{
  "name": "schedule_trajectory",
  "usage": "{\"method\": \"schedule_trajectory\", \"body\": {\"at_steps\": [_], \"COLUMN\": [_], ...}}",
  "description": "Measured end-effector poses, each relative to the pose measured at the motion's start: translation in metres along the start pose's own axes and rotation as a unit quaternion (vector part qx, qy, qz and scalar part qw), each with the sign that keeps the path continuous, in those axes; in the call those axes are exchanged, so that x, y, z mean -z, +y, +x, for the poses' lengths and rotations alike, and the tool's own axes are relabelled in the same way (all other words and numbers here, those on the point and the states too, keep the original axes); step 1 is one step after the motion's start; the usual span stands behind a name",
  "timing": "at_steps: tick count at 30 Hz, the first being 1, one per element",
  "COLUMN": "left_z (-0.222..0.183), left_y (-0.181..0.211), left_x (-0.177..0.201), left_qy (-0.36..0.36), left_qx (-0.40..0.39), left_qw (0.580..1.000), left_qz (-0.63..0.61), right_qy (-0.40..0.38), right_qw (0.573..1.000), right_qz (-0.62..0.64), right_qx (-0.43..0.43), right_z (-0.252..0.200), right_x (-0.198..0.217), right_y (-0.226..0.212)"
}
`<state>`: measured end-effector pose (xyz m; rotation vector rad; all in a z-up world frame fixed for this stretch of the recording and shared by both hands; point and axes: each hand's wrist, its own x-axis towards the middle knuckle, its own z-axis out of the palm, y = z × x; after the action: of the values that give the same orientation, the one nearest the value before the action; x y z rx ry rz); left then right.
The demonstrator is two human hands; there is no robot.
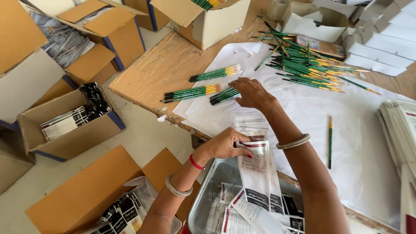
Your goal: The person sorts green-handled paintbrushes by hand, gathers them into bundles, and places them into plastic sleeves before packing them into a cardboard box.
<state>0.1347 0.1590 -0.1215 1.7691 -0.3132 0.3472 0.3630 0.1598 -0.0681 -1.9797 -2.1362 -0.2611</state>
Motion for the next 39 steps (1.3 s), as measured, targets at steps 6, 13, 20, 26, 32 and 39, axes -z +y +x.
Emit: {"method": "schedule_trajectory", "body": {"at_steps": [6,13,20,26,32,39], "left_z": [-0.001,0.002,0.000,0.003,-0.005,-0.010], "left_y": [0.004,-0.001,-0.008,0.017,0.108,0.168], "left_x": [0.005,0.006,0.001,-0.021,-0.107,-0.140], "left_qy": [-0.024,-0.032,-0.030,-0.028,-0.028,-0.013], "left_qx": [0.009,-0.018,0.016,-0.002,-0.019,-0.066], "left_qw": [0.999,0.999,0.998,1.000,0.968,0.955], "left_qz": [0.036,0.024,-0.050,0.011,0.247,0.289], "right_qy": [-0.085,0.084,0.411,0.346,0.462,0.296], "right_qw": [0.991,0.992,0.756,0.665,0.579,0.734], "right_qz": [-0.096,-0.091,0.460,0.591,0.672,0.582], "right_qx": [-0.025,-0.027,-0.218,-0.299,0.010,-0.190], "right_z": [-0.005,-0.047,-0.176,-0.245,-0.252,-0.269], "right_x": [-0.006,0.023,0.086,0.089,0.148,0.184], "right_y": [-0.017,0.002,-0.056,-0.118,-0.197,-0.208]}}
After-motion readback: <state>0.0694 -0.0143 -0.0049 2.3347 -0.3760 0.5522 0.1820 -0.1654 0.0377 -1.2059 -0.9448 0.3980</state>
